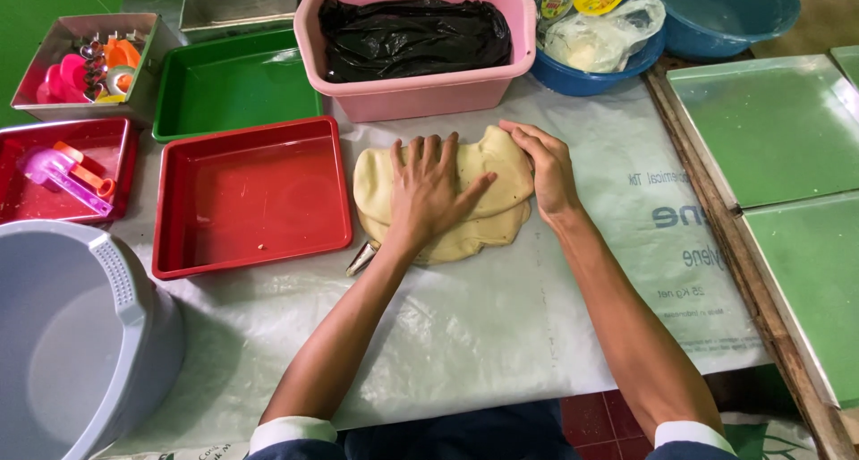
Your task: Kneading and shaping a large piece of dough by hand on a covered table.
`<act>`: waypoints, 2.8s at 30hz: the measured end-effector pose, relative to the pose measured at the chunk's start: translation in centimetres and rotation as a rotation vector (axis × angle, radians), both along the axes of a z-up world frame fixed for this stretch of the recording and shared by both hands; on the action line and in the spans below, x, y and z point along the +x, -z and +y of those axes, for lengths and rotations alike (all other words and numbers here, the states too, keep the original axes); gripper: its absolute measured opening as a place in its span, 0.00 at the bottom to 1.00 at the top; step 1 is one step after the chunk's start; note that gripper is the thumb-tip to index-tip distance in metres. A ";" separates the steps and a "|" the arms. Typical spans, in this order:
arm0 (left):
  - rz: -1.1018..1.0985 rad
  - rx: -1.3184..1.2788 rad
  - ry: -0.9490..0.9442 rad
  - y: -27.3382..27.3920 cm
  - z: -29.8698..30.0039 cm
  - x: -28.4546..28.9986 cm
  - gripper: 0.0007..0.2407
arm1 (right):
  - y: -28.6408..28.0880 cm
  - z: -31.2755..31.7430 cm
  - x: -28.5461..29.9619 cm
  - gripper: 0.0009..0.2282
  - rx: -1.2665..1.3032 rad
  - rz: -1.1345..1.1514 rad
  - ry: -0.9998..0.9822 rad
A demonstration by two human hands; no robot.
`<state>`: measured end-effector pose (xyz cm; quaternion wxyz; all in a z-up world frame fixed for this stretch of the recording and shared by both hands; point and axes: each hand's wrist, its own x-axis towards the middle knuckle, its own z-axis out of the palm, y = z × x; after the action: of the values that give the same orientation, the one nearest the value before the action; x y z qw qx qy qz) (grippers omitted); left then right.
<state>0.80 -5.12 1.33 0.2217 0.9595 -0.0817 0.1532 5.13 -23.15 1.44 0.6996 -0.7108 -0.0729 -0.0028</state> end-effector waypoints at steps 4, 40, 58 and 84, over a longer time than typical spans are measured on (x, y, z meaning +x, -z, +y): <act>-0.006 0.035 -0.016 0.4 0.0 0.1 0.34 | -0.6 0.7 0.1 0.19 -0.002 -0.021 -0.028; -0.172 -0.087 0.133 4.5 -2.1 -0.2 0.27 | 5.1 0.5 4.9 0.20 -0.754 -0.003 0.131; -0.075 0.177 0.112 3.5 -3.3 0.5 0.52 | -2.2 0.5 0.7 0.22 -0.776 -0.443 -0.020; -0.037 -0.197 0.191 2.1 3.3 -0.1 0.32 | 2.2 2.5 -0.1 0.25 -1.059 -0.534 -0.250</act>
<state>0.67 -1.82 -0.75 0.3267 0.9180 -0.1614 0.1562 5.04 -20.65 -0.72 0.2034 -0.9231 -0.3203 -0.0620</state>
